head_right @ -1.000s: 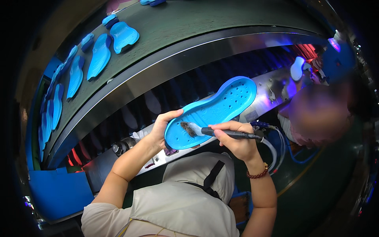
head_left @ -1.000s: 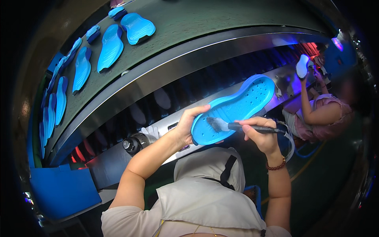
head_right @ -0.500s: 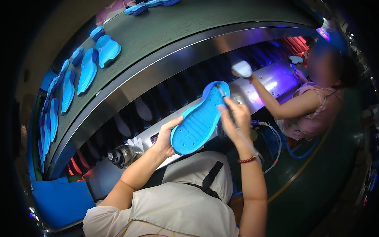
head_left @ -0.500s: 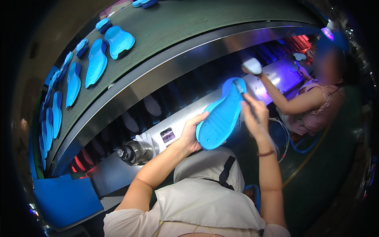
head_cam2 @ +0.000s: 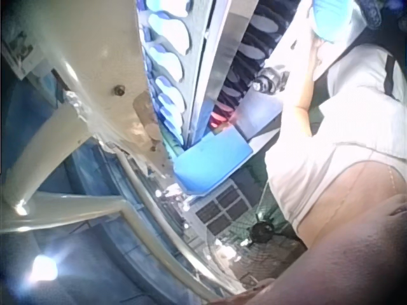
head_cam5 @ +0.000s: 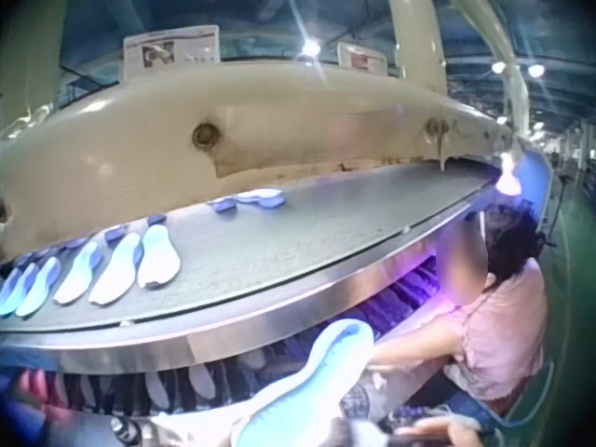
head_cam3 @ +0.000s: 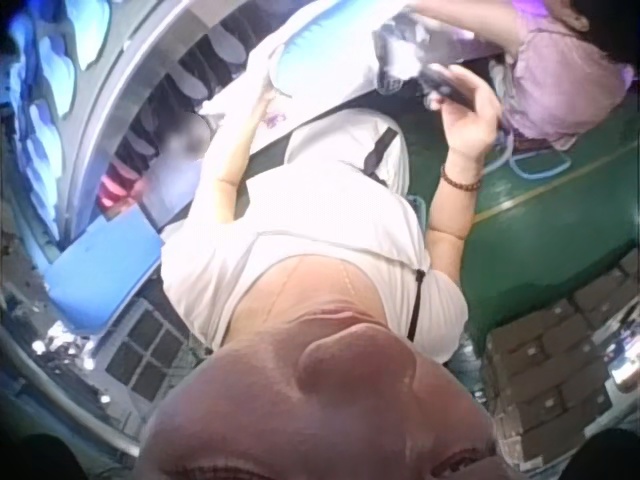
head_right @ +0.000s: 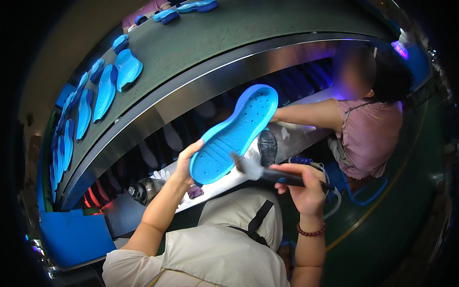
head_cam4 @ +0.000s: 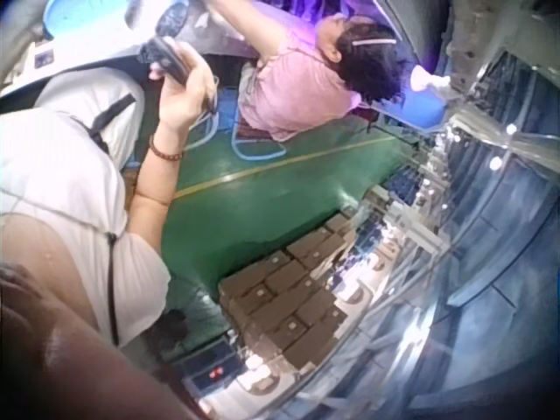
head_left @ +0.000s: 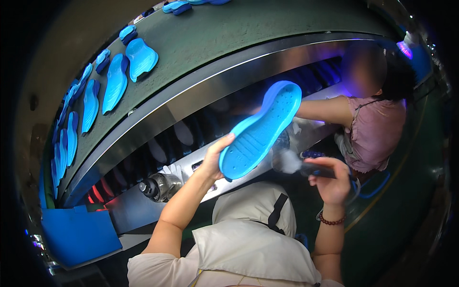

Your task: The person applies adhesive to shoe insoles with an applicator brush and places them onto a conveyor belt.

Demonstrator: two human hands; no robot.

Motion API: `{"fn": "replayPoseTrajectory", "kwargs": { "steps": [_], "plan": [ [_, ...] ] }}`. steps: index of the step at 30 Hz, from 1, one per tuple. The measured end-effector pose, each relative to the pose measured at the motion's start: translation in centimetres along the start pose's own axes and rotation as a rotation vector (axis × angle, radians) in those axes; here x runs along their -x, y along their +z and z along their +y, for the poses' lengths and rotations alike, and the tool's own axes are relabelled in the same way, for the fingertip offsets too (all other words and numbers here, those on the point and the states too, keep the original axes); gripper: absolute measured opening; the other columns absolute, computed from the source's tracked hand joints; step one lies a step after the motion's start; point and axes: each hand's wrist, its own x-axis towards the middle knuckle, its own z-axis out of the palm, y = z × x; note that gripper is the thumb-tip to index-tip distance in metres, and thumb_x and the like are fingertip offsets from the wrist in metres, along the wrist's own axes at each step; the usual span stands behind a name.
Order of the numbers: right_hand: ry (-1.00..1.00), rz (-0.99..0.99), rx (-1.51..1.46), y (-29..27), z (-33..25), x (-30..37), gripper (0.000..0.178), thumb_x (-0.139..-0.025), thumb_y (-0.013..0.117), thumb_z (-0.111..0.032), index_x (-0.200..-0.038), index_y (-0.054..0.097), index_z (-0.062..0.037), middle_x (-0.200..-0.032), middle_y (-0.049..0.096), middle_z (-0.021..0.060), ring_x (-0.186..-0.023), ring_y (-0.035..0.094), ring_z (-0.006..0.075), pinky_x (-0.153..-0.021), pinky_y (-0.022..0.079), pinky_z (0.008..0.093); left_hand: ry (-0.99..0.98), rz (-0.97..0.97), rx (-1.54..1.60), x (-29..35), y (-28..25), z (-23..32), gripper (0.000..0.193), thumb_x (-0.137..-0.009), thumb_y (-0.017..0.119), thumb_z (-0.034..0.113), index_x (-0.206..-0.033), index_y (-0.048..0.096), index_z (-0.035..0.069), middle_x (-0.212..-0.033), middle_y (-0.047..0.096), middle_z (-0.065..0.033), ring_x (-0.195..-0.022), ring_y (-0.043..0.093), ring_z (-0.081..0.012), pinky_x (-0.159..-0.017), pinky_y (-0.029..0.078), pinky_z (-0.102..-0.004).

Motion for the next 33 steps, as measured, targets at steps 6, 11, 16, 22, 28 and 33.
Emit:
{"fn": "replayPoseTrajectory", "kwargs": {
  "steps": [6,11,16,22,28,33],
  "plan": [
    [-0.792,-0.015,1.27,1.7,-1.7,-0.5,0.028,-0.078,0.052,-0.009,-0.101,0.055,0.0058,-0.107,0.054,0.0249,-0.084,0.057,0.0292,-0.075,0.047,0.0351,0.405,-0.038,-0.031,1.2,3.9,6.3,0.054,-0.083,0.038,0.032,-0.124,0.036,-0.004,-0.117,0.047,-0.0237,-0.102,0.052,-0.0366,-0.084,0.045,-0.0482],
    [-0.829,-0.155,1.457,1.8,-0.8,-2.7,0.024,-0.069,0.058,0.001,-0.093,0.058,0.0051,-0.104,0.056,0.0213,-0.084,0.054,0.0292,-0.072,0.049,0.0333,0.629,-0.281,0.237,-3.7,1.3,15.2,0.059,-0.088,0.028,0.04,-0.131,0.022,0.0,-0.134,0.028,-0.02,-0.12,0.03,-0.0394,-0.094,0.027,-0.0608],
    [-0.829,-0.146,1.481,0.5,-0.2,-2.7,0.023,-0.069,0.057,0.002,-0.092,0.059,0.0056,-0.104,0.055,0.0231,-0.083,0.055,0.0306,-0.071,0.049,0.0324,0.692,-0.133,0.407,-5.7,3.0,10.5,0.064,-0.088,0.026,0.049,-0.12,0.04,-0.003,-0.121,0.045,-0.0204,-0.116,0.04,-0.0329,-0.098,0.029,-0.0487],
    [-0.185,0.396,0.116,-4.1,3.9,-2.8,0.027,-0.086,0.04,-0.008,-0.103,0.052,0.009,-0.106,0.055,0.0226,-0.08,0.06,0.0218,-0.074,0.051,0.0296,-0.03,0.427,-0.514,-11.9,-8.8,-11.0,0.061,-0.074,0.063,0.03,-0.122,0.04,0.001,-0.118,0.047,-0.0164,-0.101,0.05,-0.0242,-0.084,0.043,-0.0348],
    [-0.024,0.639,-0.318,-10.0,7.9,-2.1,0.028,-0.086,0.042,-0.012,-0.104,0.051,0.0078,-0.098,0.058,0.0169,-0.077,0.061,0.0222,-0.072,0.051,0.0295,-0.104,0.469,-1.498,-13.9,-8.9,-22.4,0.103,-0.058,0.074,0.038,-0.127,0.016,-0.012,-0.124,0.032,-0.0292,-0.117,0.032,-0.0382,-0.099,0.027,-0.0383],
    [0.052,0.736,-0.396,-11.8,11.2,-0.6,0.032,-0.084,0.048,-0.018,-0.104,0.052,0.007,-0.095,0.059,0.0141,-0.075,0.06,0.0234,-0.072,0.051,0.0317,0.027,0.449,-1.61,-14.8,-9.6,-24.4,0.103,-0.056,0.076,0.034,-0.127,0.016,-0.011,-0.123,0.035,-0.0278,-0.114,0.035,-0.0389,-0.097,0.029,-0.0397]
  ]
}}
